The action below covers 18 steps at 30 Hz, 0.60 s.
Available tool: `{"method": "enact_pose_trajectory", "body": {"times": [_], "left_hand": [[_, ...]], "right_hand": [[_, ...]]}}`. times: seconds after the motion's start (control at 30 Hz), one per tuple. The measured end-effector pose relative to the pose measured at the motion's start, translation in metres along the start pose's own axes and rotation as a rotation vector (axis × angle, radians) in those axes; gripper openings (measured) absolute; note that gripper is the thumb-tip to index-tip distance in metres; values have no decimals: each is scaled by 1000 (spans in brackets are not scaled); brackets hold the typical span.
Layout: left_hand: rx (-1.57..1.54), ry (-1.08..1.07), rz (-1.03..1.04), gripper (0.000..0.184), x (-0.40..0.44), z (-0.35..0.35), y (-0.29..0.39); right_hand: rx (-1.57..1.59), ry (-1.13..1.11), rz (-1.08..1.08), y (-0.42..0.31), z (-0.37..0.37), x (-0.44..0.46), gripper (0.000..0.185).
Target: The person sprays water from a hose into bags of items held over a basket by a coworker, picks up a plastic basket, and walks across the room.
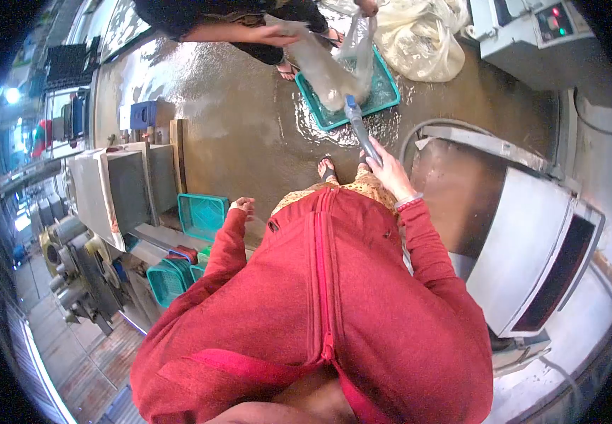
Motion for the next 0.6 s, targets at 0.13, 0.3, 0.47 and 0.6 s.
{"method": "enact_pose_trajectory", "body": {"times": [0.13, 0.3, 0.47, 0.6], "left_hand": [[36, -8, -5, 17, -2, 16, 16], [62, -58, -13, 17, -2, 31, 14], [5, -85, -49, 16, 11, 32, 2], [663, 517, 1633, 28, -14, 78, 99]], "right_hand": [[-26, -16, 15, 4, -9, -1, 48], [-44, -37, 80, 2, -13, -3, 48], [-49, -16, 37, 13, -13, -2, 49], [-27, 11, 5, 13, -12, 1, 49]]}}
Point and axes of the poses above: each hand's wrist, its own x-axis towards the middle knuckle, its own z-axis out of the palm, y = z × x, the point moved 3 cm from there along x, towards the middle knuckle, and after that the axes turned 12 degrees about -z, right-handed, at the moved point
